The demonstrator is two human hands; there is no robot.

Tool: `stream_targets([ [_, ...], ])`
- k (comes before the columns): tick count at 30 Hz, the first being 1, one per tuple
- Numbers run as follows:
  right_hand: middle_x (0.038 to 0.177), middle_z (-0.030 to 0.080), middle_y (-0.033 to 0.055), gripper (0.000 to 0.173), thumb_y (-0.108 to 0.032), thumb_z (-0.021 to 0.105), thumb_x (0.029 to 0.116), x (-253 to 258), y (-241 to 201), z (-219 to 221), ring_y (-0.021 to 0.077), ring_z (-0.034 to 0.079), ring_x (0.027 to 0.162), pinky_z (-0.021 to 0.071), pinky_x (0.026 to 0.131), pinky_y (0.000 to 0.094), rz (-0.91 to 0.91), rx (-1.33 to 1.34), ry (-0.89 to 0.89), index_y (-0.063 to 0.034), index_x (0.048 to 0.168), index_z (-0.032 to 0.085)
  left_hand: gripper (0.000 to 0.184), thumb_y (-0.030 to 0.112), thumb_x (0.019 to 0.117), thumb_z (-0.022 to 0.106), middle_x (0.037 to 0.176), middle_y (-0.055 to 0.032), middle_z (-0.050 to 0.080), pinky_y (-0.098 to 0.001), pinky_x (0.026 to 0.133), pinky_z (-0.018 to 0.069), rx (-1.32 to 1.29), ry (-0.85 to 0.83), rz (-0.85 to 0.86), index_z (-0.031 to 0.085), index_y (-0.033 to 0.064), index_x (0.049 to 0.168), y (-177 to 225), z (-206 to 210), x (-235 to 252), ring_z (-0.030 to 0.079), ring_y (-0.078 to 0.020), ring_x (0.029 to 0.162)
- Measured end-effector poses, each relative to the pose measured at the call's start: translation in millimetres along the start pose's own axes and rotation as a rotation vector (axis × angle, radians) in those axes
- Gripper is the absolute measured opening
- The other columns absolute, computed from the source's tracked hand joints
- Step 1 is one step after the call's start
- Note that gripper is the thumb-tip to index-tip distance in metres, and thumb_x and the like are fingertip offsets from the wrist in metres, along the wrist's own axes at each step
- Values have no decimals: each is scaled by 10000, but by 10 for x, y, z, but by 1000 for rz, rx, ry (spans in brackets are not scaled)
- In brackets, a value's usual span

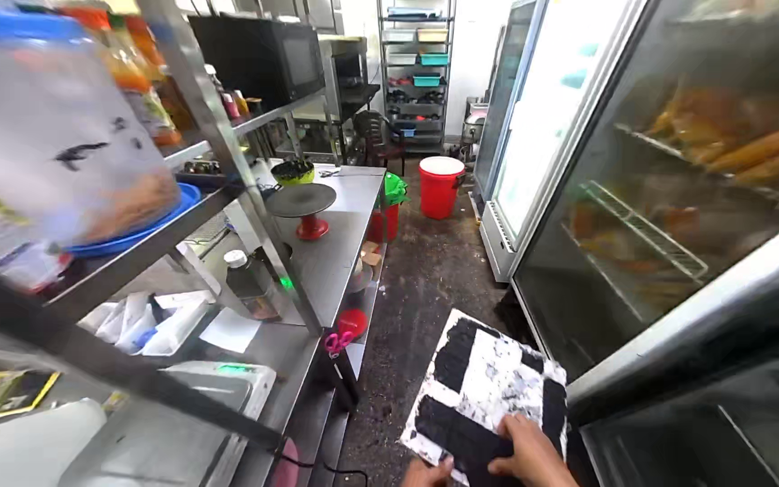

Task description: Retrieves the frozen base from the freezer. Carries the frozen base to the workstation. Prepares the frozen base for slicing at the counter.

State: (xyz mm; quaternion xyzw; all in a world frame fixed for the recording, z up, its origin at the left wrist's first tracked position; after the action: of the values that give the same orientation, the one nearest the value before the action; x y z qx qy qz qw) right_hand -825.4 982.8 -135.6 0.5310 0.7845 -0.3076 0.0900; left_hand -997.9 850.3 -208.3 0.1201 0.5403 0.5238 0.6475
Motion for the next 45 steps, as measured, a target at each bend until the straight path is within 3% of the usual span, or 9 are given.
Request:
stream_targets([
  [4,1226,628,248,581,-366,895,753,1288,-318,-801,440,587,1185,462,1013,631,-158,-90,-48,-22,1175,690,167,31,1008,595,884,-64,685,-300,722,590,-113,64,104,547,-41,1152,780,192,1010,666,-118,732],
  [8,1259,646,209,644,-314,905,753,2544,-462,-1401,424,585,1209,440,1043,638,-277,-98,-32,-87,1300,653,232,21,1025,561,989,-104,685,-323,756,598,-236,154,181,508,-56,1237,1382,361,2030,683,-150,808],
  [12,1275,639,172,582,-391,862,795,3651,-800,-2050,400,566,1220,422,1042,618,-394,-199,-64,-124,1280,686,193,22,1038,539,990,-116,692,-322,741,597,-383,275,252,519,-56,1212,2108,579,2849,688,-161,801],
  [19,1242,672,144,566,-365,863,808,5496,-1744,-2863,382,594,1181,429,1015,622,-613,-329,-99,-131,1288,677,222,19,1037,538,1018,-139,676,-322,729,588,-558,435,364,504,-54,1244,3384,416,4235,677,-177,803],
  [25,1215,648,193,603,-348,921,722,7388,-2837,-3126,434,553,1210,412,996,671,-672,-417,-200,-114,1223,679,173,25,1048,517,978,-127,671,-316,706,581,-628,525,451,519,-54,1202,4456,-290,5644,665,-165,777],
  [32,1268,632,207,625,-357,915,739,9010,-4203,-3185,440,534,1255,398,1025,673,-743,-578,-335,-92,1250,671,179,24,1044,528,969,-121,645,-305,682,558,-756,674,430,513,-27,1215,5620,-1139,6676,636,-162,752],
  [37,1272,627,227,629,-342,909,761,9654,-4961,-3049,449,529,1263,411,1016,674,-859,-636,-499,-61,1266,662,209,13,1046,515,1012,-117,642,-306,720,560,-833,826,467,488,-21,1250,6048,-1563,7038,644,-157,804],
  [40,1249,628,214,574,-341,870,814,10089,-5307,-2856,419,558,1228,446,1031,626,-1056,-585,-603,-59,1266,658,299,43,1054,522,1144,-165,625,-333,784,552,-849,934,463,467,-64,1328,6195,-1882,7220,638,-179,919],
  [45,1258,667,196,348,-159,735,937,10824,-5612,-2950,352,604,1237,440,1114,534,-1280,-280,-639,-30,1257,684,217,83,1061,526,921,-106,656,-288,681,569,-919,1086,487,513,-53,1230,6358,-2267,7485,642,-136,720],
])
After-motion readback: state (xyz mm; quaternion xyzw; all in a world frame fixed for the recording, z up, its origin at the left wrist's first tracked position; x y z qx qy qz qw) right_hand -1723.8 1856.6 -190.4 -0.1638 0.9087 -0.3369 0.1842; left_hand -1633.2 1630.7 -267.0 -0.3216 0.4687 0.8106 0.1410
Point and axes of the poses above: each hand's wrist, its own x-axis towards the middle knuckle, its own z-axis out of the palm, y = z × x, the point moved 5 cm from there along x, towards the middle knuckle
